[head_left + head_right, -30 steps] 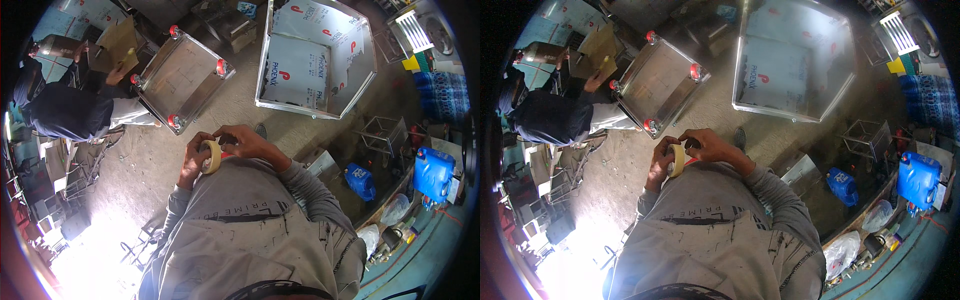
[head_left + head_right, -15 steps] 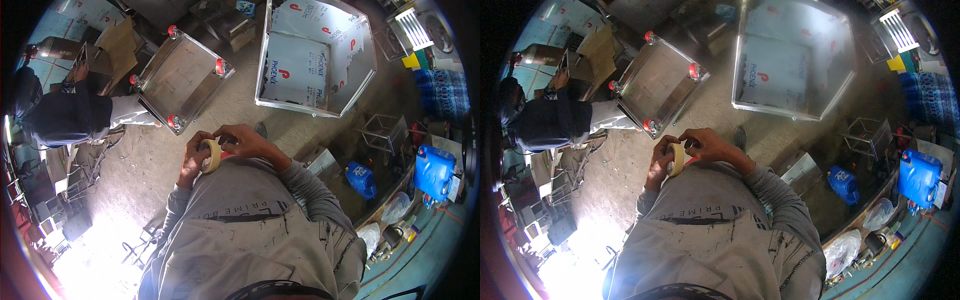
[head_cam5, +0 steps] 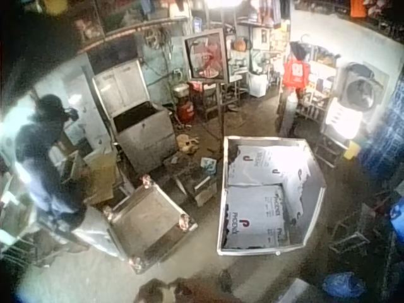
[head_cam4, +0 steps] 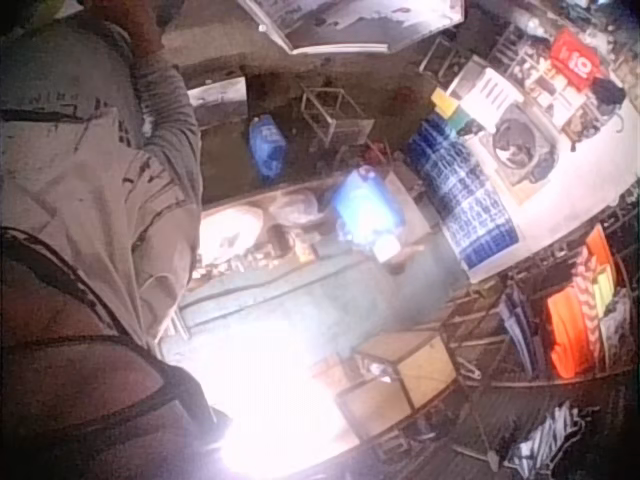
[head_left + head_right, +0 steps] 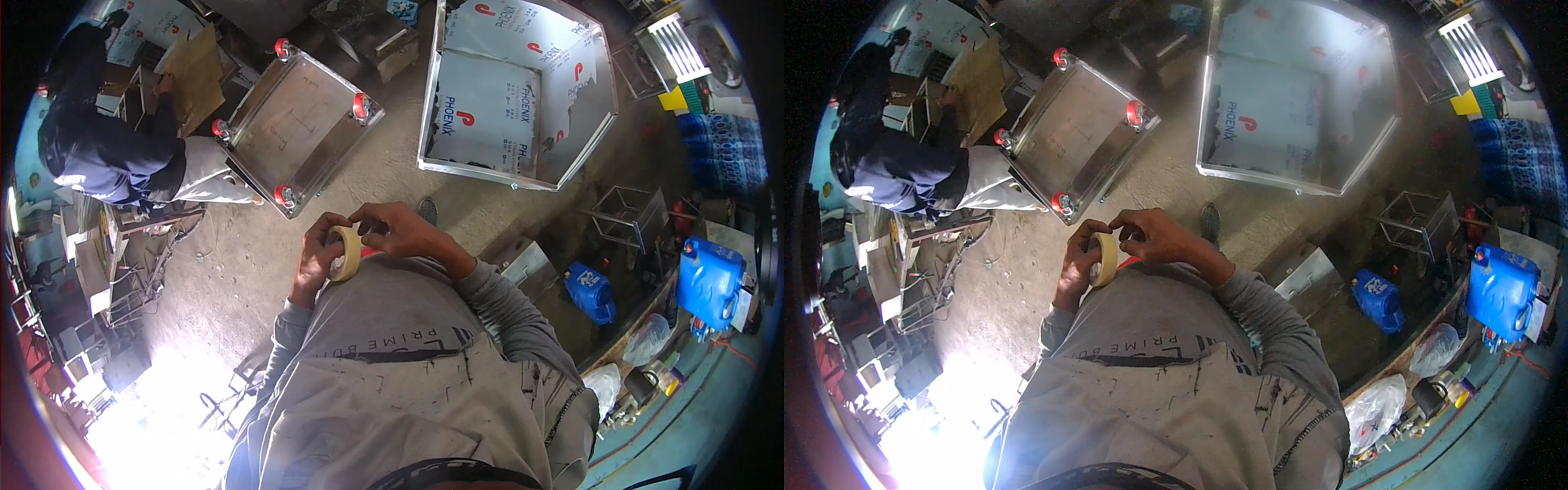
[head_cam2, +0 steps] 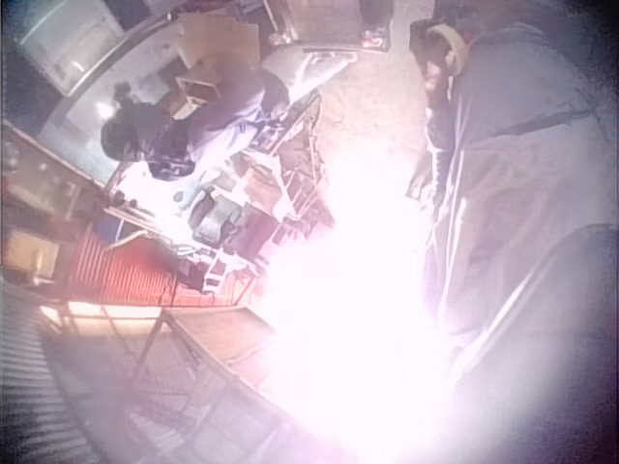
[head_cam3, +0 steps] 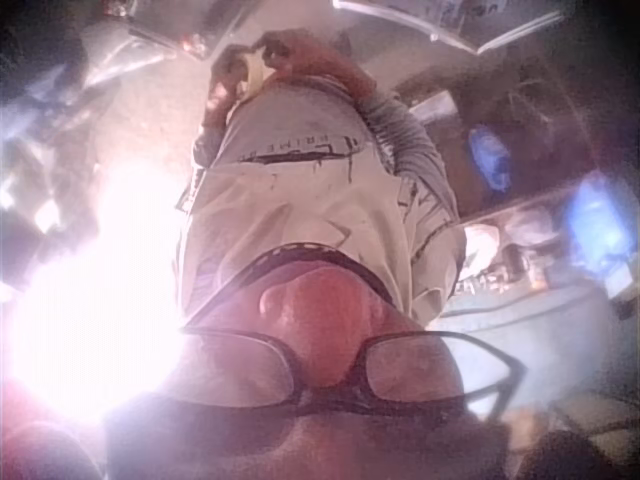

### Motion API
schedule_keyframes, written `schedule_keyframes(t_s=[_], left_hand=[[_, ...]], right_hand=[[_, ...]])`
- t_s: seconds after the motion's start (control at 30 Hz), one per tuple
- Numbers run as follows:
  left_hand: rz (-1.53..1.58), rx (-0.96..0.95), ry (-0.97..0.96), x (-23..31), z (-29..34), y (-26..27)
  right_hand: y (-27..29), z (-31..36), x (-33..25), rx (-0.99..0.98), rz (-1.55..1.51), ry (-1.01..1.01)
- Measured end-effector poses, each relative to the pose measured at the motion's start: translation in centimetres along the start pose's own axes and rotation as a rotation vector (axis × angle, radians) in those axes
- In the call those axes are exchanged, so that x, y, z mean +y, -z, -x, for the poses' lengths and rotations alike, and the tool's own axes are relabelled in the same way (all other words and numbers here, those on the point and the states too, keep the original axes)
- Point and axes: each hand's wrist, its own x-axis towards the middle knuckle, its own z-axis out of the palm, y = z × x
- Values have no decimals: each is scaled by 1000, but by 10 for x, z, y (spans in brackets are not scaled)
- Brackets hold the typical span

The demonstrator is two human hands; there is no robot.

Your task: Applying masking tape to align and secure stainless steel panels of a cabinet structure on casters.

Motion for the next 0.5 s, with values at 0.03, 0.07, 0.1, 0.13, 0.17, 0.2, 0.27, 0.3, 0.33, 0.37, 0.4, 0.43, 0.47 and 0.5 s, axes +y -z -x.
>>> schedule_keyframes(t_s=[0.03, 0.07, 0.1, 0.13, 0.17, 0.2, 0.27, 0.3, 0.33, 0.37, 0.4, 0.43, 0.47, 0.5], left_hand=[[2, -3, 2, 2, 0, -2], [-49, -1, -28, 4, 0, -4], [-99, -1, -58, 6, -1, -7], [-94, -12, -59, 6, -2, -9], [-69, -14, -50, 5, -1, -9], [-44, -19, -41, 5, 0, -9], [-147, -44, -121, 7, -2, -7], [-132, -42, -70, 6, -1, -4], [-115, -31, -20, 5, 0, -5], [-107, -59, -28, 10, 1, -12], [-64, -49, -34, 17, 1, -19], [-23, -28, -40, 20, 3, -22], [-19, -42, -49, 14, 3, -19], [-37, -5, -82, 3, 0, -12]], right_hand=[[1, 1, 0, 3, 16, 5], [2, 2, 0, 7, 32, 10], [2, 3, -1, 12, 33, 5], [4, 4, -3, 17, 55, -4], [6, 5, -4, 24, 77, -15], [3, 5, 1, 37, 85, -23], [1, 3, 14, 44, 70, 87], [1, 3, 16, 66, 87, 74], [0, 0, 15, 37, 74, 73], [1, 1, 13, 17, 58, 69], [5, 4, 10, 39, 73, 58], [7, 5, 4, 1, 77, 19], [9, 5, -1, -37, 77, -19], [9, 7, -1, -41, 40, -52]])
